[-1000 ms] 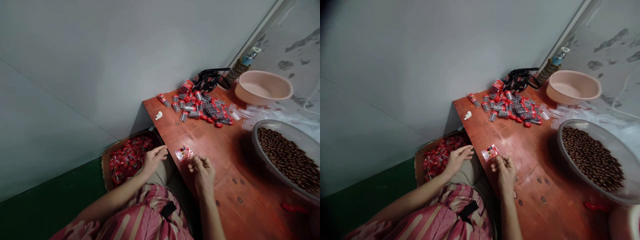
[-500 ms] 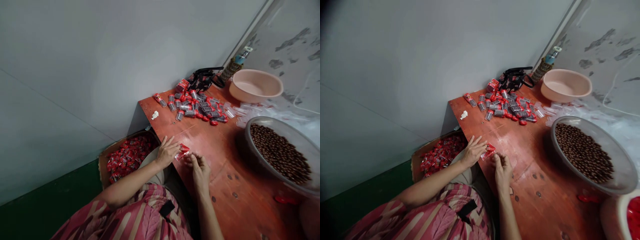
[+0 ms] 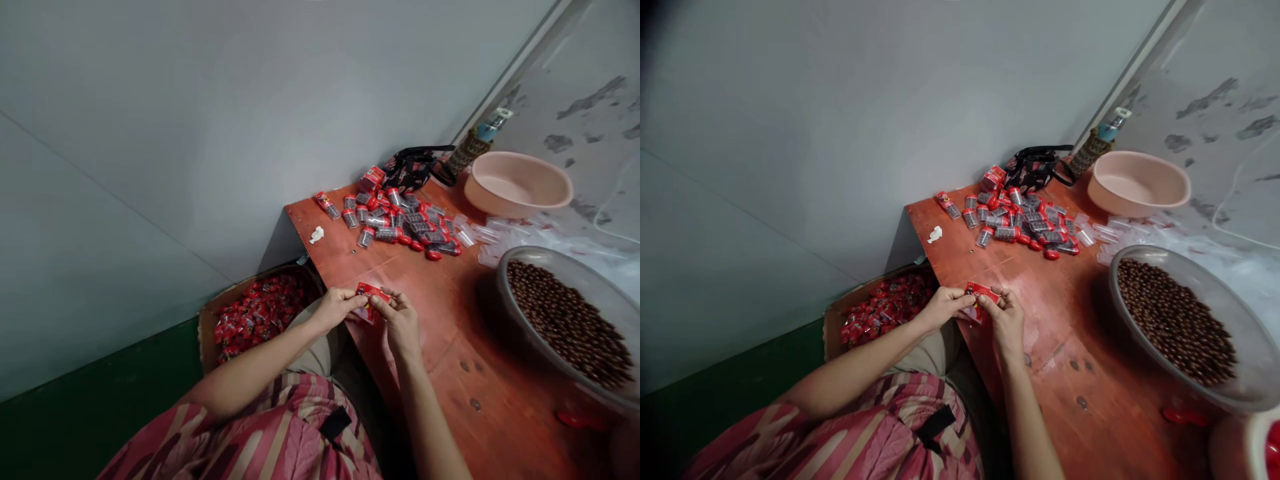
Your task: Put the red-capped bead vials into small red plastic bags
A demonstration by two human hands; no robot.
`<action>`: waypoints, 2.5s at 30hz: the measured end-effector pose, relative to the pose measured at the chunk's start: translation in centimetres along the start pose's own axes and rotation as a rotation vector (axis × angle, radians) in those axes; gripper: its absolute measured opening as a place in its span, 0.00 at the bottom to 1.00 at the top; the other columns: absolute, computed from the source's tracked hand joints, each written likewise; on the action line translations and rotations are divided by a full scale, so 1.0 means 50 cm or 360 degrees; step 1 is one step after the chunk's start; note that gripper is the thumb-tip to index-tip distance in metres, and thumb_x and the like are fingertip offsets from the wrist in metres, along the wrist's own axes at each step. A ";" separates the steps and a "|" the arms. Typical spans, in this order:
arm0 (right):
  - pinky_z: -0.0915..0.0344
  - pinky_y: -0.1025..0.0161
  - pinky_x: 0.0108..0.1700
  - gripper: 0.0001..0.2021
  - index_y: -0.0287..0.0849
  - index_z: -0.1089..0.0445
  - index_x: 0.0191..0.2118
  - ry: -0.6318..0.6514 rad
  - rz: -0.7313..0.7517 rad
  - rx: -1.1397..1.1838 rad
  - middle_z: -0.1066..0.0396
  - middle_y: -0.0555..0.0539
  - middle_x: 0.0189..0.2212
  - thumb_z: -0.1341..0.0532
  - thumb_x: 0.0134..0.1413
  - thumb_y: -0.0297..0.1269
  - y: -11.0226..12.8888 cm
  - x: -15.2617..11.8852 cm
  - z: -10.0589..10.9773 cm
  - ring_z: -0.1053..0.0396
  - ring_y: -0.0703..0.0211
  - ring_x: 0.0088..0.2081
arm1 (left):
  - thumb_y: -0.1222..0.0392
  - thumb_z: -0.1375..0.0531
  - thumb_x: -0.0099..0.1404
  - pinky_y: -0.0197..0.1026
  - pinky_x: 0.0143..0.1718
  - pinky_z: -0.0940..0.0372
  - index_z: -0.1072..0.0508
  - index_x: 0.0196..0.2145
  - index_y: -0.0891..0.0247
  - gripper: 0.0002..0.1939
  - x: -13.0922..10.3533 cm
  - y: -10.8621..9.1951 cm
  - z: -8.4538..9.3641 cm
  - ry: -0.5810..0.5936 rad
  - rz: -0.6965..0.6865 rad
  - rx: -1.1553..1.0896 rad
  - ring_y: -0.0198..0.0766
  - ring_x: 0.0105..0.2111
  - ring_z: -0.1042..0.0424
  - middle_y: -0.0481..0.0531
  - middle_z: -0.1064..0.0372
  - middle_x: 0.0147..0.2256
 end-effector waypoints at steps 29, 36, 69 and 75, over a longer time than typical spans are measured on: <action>0.37 0.65 0.26 0.14 0.39 0.32 0.29 0.0018 0.0221 -0.1435 0.30 0.49 0.21 0.42 0.47 0.47 0.063 0.159 -0.085 0.32 0.59 0.23 | 0.59 0.32 0.47 0.38 0.29 0.31 0.31 0.25 0.68 0.13 0.010 0.036 0.127 -0.0673 0.0286 -0.1314 0.37 0.25 0.27 0.52 0.30 0.23; 0.39 0.69 0.22 0.13 0.42 0.34 0.31 -0.0035 0.0106 -0.0366 0.32 0.53 0.23 0.34 0.40 0.41 -0.025 -0.071 -0.058 0.35 0.65 0.22 | 0.60 0.33 0.49 0.34 0.21 0.34 0.31 0.29 0.68 0.12 0.024 0.044 0.096 -0.0665 0.0326 -0.1401 0.33 0.18 0.30 0.49 0.31 0.22; 0.37 0.68 0.22 0.13 0.40 0.35 0.31 -0.0221 0.0180 -0.0173 0.32 0.54 0.21 0.34 0.41 0.40 -0.032 -0.070 -0.035 0.35 0.66 0.20 | 0.59 0.32 0.46 0.35 0.24 0.38 0.30 0.24 0.70 0.13 0.013 -0.007 0.008 -0.0420 0.0102 -0.1264 0.33 0.20 0.32 0.52 0.30 0.22; 0.38 0.70 0.21 0.13 0.40 0.35 0.30 -0.0226 0.0178 -0.0124 0.32 0.53 0.22 0.33 0.40 0.40 -0.025 -0.066 -0.032 0.35 0.66 0.20 | 0.60 0.30 0.41 0.35 0.26 0.39 0.27 0.25 0.71 0.15 0.013 -0.045 0.007 -0.0266 -0.0095 -0.0909 0.31 0.21 0.33 0.51 0.29 0.23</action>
Point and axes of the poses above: each hand's wrist, its own x-axis towards the middle knuckle, its own z-axis out of the back of the hand, y = z × x, the point moved 8 cm from there along x, towards the middle knuckle
